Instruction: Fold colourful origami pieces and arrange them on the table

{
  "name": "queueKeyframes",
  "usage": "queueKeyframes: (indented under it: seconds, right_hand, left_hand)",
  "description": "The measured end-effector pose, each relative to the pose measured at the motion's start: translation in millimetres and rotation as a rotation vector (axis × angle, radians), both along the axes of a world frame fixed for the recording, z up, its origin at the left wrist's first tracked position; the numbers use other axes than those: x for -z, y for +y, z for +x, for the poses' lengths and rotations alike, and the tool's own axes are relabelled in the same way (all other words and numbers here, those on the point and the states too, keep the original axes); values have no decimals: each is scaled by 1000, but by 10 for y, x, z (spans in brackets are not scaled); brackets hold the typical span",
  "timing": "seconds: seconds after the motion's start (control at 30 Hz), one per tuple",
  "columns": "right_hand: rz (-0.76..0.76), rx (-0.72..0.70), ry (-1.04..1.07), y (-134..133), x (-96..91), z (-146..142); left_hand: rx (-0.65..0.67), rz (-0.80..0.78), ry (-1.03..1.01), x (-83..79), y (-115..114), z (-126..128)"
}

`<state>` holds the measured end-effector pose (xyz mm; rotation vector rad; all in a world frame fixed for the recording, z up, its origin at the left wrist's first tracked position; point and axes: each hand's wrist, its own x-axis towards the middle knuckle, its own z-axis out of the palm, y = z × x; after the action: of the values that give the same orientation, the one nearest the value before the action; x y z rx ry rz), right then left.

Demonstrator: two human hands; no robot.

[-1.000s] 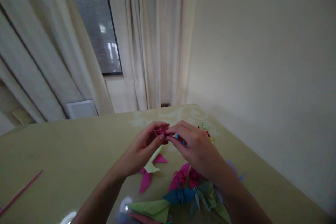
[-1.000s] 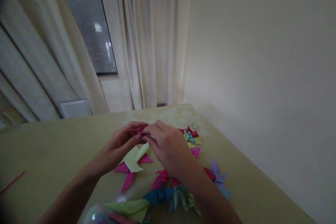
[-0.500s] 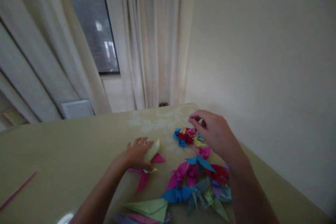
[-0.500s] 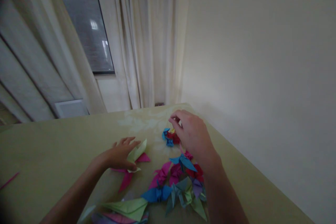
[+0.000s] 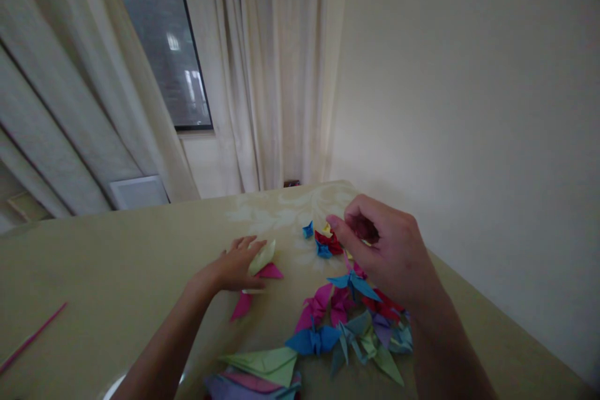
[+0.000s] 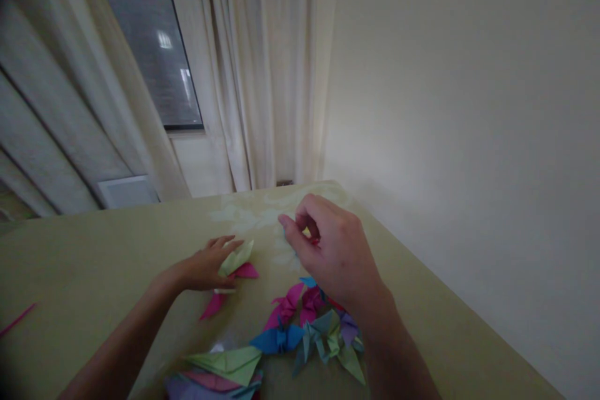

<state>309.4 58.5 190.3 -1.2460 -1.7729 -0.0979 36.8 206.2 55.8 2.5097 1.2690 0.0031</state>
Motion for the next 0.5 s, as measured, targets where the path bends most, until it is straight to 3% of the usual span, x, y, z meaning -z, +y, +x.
queueKeyframes:
  seconds: [0.17, 0.27, 0.37, 0.5]
  right_hand:
    - [145, -51, 45, -41, 36, -53]
    - [225, -71, 49, -108, 42, -89]
    - [293, -72, 46, -164, 30, -120]
    - [347, -82, 44, -180, 26, -159]
  left_hand:
    - [95, 131, -393, -683, -417, -73]
    - [121, 34, -410, -834, -797, -143]
    - [214, -170, -192, -558, -1168, -212]
    - [213, -226, -78, 160, -1527, -221]
